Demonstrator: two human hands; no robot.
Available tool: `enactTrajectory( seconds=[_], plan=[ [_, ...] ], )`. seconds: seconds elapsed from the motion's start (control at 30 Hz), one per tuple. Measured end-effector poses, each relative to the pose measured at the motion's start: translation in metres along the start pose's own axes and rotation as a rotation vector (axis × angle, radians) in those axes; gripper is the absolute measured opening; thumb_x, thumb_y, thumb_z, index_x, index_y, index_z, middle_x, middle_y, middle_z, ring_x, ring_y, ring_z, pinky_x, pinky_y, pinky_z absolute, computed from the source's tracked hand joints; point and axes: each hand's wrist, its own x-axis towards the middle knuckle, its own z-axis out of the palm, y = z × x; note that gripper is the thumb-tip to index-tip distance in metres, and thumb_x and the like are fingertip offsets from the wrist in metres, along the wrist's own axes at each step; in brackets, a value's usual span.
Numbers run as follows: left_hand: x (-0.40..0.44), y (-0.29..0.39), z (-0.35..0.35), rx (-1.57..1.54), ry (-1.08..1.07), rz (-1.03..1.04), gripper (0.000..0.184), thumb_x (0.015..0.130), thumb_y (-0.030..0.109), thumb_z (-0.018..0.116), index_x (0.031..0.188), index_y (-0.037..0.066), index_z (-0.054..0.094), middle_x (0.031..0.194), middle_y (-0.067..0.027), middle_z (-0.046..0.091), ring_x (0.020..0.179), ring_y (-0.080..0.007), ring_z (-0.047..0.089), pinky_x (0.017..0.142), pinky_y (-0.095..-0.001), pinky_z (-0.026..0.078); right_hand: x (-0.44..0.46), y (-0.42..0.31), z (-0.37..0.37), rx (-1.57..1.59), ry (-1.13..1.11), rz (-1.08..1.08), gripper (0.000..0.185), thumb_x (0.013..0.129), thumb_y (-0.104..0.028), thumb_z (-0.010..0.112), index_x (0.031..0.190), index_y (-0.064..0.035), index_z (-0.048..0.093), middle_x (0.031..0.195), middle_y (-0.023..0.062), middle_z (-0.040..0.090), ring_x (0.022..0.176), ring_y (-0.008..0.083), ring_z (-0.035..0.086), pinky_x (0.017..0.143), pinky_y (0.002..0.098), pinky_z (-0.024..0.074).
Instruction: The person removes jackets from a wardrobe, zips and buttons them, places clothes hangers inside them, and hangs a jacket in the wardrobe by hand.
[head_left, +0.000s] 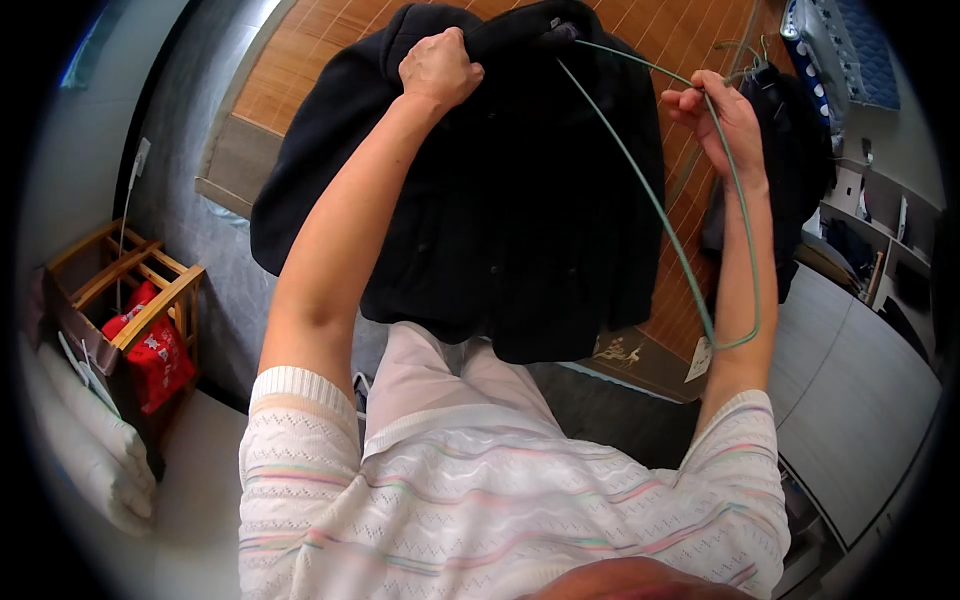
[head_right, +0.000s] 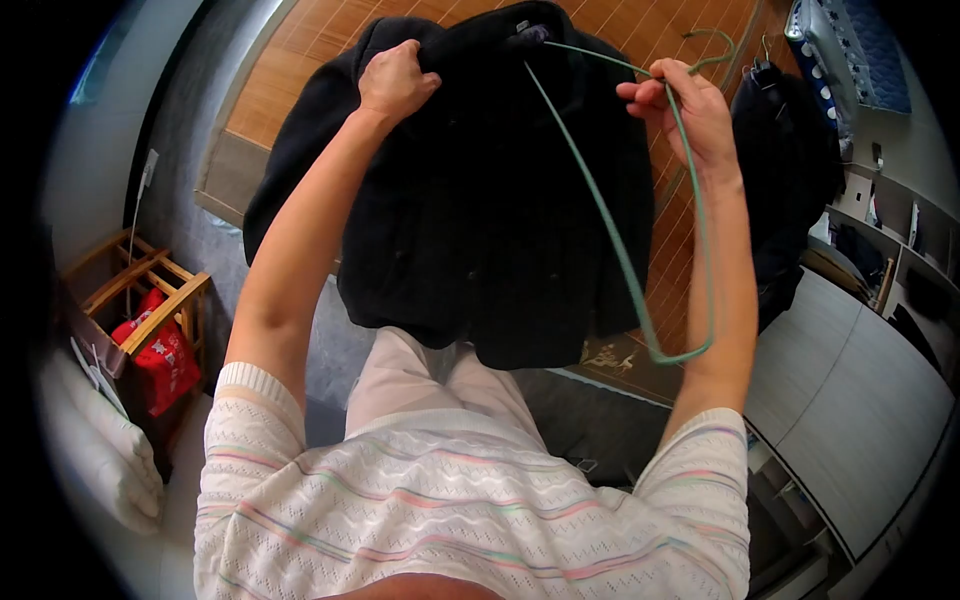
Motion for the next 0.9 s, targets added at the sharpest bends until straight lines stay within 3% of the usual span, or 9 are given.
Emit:
enactTrajectory(
  seconds=[0.17,0.3,0.33,0.43,0.47,0.6,0.67,0.7,0.9],
  plan=[
    [0.011,-0.003,-0.004,-0.043,-0.044,-0.048,0.038,0.065,0.024,0.066,0.096,0.002,0.061,0.096,-0.0179,0.063,0.095,-0.0342,0.059,0.083,-0.0396,0.047,-0.034,-0.038,0.015,-0.302,0.087,0.063,0.036,0.095,-0.021,0.042,0.119,0.006,0.045,0.088,0.0157,0.065,0.091,0.0225,0.064,0.069,0.0284,0.0536],
    [0.012,-0.002,-0.008,-0.112,-0.087,-0.079,0.053,0.064,0.024,0.067,0.111,0.0,0.059,0.104,-0.0199,0.061,0.1,-0.0326,0.058,0.087,-0.0371,0.046,-0.045,-0.053,-0.007,-0.004,0.223,0.106,0.036,0.096,-0.02,0.041,0.121,0.0042,0.046,0.095,0.0149,0.064,0.094,0.0221,0.061,0.071,0.0261,0.0507],
    [0.012,-0.002,-0.008,-0.124,-0.082,-0.078,0.053,0.064,0.024,0.067,0.11,0.0,0.058,0.104,-0.0203,0.061,0.1,-0.0325,0.058,0.088,-0.037,0.045,-0.041,-0.054,0.003,-0.006,0.415,0.086,0.028,0.096,-0.019,0.041,0.109,0.0029,0.053,0.076,0.0057,0.059,0.071,0.0145,0.056,0.058,0.0231,0.0434],
    [0.009,0.001,-0.006,-0.159,-0.066,-0.067,0.053,0.063,0.023,0.067,0.11,-0.002,0.058,0.103,-0.0215,0.061,0.1,-0.0324,0.058,0.087,-0.0368,0.045,-0.015,-0.055,-0.025,0.509,0.023,0.005,0.02,0.095,-0.017,0.042,0.09,-0.0006,0.053,0.059,-0.0018,0.04,0.052,0.0101,0.035,0.048,0.0237,0.029],
    [0.009,0.003,-0.006,-0.168,-0.059,-0.059,0.054,0.063,0.022,0.067,0.109,-0.003,0.058,0.102,-0.0219,0.061,0.099,-0.0325,0.058,0.087,-0.0367,0.045,-0.002,-0.064,-0.01,0.531,0.126,0.002,0.021,0.093,-0.018,0.044,0.076,-0.0067,0.048,0.053,-0.0034,0.026,0.048,0.0098,0.022,0.046,0.0252,0.021],
    [0.009,0.009,-0.01,-0.207,-0.092,-0.04,0.049,0.061,0.019,0.068,0.103,-0.004,0.06,0.096,-0.0228,0.062,0.093,-0.0331,0.06,0.083,-0.0364,0.047,0.071,-0.049,0.023,0.692,-0.067,-0.103,0.039,0.094,-0.027,0.04,0.059,-0.0104,0.039,0.047,-0.0029,0.018,0.043,0.011,0.022,0.044,0.0262,0.0218],
    [0.009,0.011,-0.014,-0.235,-0.123,-0.039,0.045,0.06,0.018,0.068,0.099,-0.004,0.061,0.092,-0.0228,0.063,0.09,-0.0329,0.061,0.08,-0.0356,0.047,0.125,-0.005,0.017,0.719,-0.218,-0.173,0.033,0.082,-0.026,0.054,0.054,-0.0155,0.042,0.044,-0.0014,0.034,0.04,0.0121,0.035,0.037,0.0273,0.0297],
    [0.009,0.012,-0.017,-0.251,-0.137,-0.039,0.044,0.06,0.017,0.068,0.097,-0.005,0.061,0.09,-0.0229,0.063,0.088,-0.0328,0.061,0.079,-0.0353,0.047,0.133,0.002,0.039,0.727,0.075,-0.085,0.042,0.087,-0.031,0.05,0.052,-0.0199,0.03,0.043,-0.0053,0.025,0.037,0.008,0.025,0.036,0.023,0.0187],
    [0.004,0.001,-0.03,-0.561,-0.215,-0.084,0.036,0.062,0.009,0.067,0.095,-0.005,0.061,0.08,-0.0109,0.064,0.076,-0.0198,0.061,0.073,-0.029,0.047,0.134,0.06,0.052,-0.091,0.241,-0.134,0.043,0.087,-0.032,0.057,0.052,-0.0106,0.043,0.046,-0.0018,0.036,0.042,0.0091,0.036,0.042,0.024,0.0295]
  ],
)
